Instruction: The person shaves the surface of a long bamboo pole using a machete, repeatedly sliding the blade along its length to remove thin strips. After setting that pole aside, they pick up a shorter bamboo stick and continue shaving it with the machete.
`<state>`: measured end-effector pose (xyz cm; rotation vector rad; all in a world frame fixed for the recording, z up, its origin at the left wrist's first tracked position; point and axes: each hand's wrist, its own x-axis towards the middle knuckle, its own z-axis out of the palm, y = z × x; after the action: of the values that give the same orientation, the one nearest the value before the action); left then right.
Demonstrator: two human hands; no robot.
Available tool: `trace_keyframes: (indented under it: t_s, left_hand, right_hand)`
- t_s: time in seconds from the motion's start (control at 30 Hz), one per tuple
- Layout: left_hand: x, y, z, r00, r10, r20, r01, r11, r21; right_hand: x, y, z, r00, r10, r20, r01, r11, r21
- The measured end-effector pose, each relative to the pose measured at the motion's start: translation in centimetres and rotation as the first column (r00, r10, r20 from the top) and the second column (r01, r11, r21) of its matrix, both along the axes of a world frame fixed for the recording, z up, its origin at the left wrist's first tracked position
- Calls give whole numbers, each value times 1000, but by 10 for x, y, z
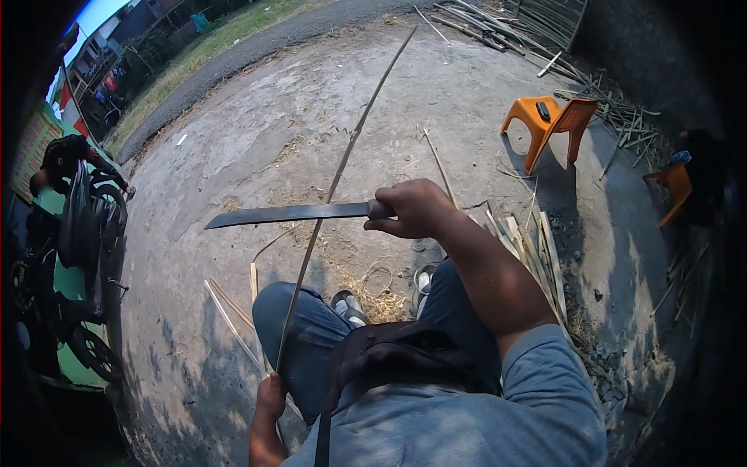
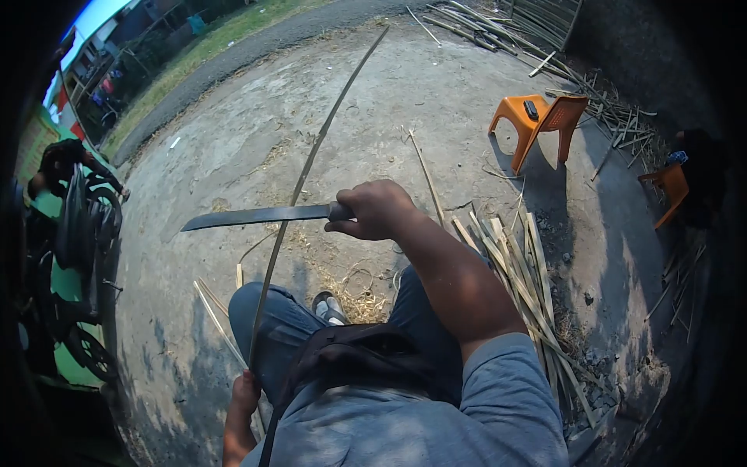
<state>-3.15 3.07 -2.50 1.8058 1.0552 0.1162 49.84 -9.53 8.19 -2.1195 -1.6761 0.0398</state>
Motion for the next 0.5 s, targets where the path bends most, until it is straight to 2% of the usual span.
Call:
trace_keyframes:
  t_s: [0.1, 0.13, 0.23, 0.33, 0.5]
  left_hand:
    - [-7, 1, -8, 1000, 23, -16, -23, 999, 34]
    - [-10, -1, -8, 999, 25, -22, -24, 999, 35]
    - [-7, 2, -8, 1000, 8, -25, -7, 1000, 23]
    - [-7, 5, -4, 1000, -11, -27, 10, 999, -38]
    - [-3, 4, 1, 1000, -9, 6, 9, 996, -90]
  right_hand:
    - [4, 1, 5, 999, -24, -47, 23, 999, -32]
    - [8, 0, 12, 990, -80, -114, 70, 993, -93]
    - [28, 2, 9, 938, -246, -243, 234, 969, -79]
    - [33, 0, 4, 915, -291, -279, 294, 955, -34]
    - [16, -3, 5, 964, -162, -209, 160, 987, -27]
